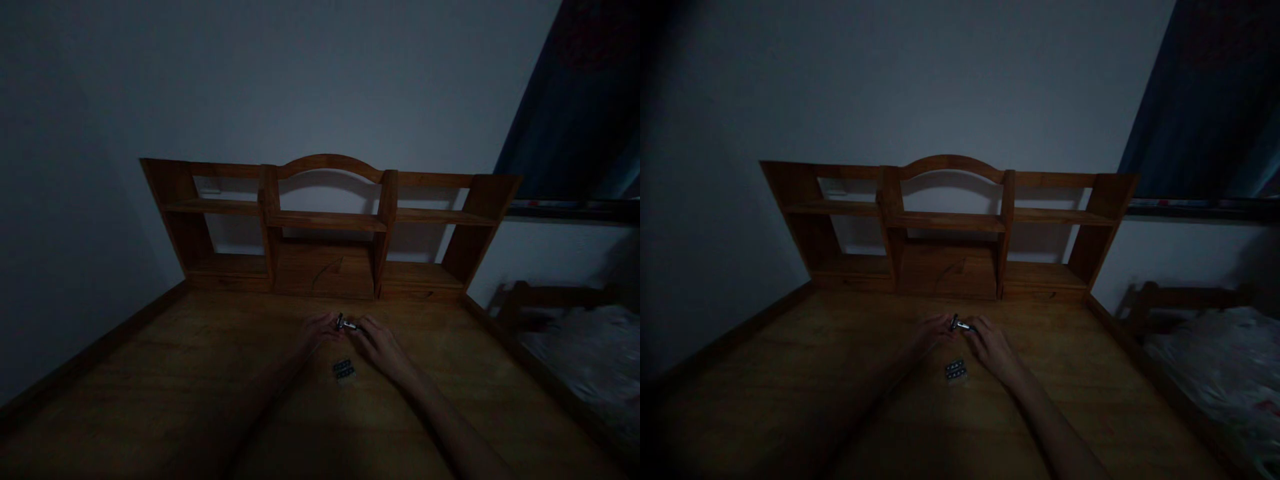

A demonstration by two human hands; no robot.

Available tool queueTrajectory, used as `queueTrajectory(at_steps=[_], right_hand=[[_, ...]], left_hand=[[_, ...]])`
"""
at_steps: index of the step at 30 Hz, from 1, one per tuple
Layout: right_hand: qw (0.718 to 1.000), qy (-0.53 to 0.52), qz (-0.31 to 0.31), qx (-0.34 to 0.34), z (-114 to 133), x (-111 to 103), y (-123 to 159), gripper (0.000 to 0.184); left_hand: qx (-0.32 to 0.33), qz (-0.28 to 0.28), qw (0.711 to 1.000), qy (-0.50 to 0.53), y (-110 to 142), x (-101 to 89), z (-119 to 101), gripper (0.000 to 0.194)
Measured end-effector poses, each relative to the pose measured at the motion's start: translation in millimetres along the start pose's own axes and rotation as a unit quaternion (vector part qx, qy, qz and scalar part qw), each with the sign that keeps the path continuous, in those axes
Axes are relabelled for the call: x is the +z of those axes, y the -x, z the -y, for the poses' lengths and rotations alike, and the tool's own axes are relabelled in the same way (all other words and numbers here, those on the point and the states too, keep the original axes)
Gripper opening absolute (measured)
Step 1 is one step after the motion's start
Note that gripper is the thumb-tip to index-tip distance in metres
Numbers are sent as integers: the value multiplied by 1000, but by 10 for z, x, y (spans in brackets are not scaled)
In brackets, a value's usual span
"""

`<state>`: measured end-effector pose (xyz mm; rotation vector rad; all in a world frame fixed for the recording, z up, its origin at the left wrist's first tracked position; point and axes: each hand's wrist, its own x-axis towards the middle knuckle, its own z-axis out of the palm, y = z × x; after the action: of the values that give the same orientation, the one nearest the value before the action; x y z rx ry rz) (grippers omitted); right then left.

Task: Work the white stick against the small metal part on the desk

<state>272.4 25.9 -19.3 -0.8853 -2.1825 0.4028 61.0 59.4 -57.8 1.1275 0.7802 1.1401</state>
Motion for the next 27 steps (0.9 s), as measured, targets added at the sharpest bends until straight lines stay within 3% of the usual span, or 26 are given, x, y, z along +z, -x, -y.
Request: queueTrajectory(at_steps=[6,15,20,27], right_hand=[[999,11,40,-26,22,-26,15,19],[999,1,32,-13,-2,38,20,20],[1000,16,16,-4,-58,33,26,22],[1000,-8,10,-10,1,28,22,23]], left_hand=[[10,-1,999,-45,27,26,-10,45],[11,-13,998,-67,41,5,3,53],[15,-26,998,-56,59,47,-42,49],[18,8,1000,7,47,0,9,42]])
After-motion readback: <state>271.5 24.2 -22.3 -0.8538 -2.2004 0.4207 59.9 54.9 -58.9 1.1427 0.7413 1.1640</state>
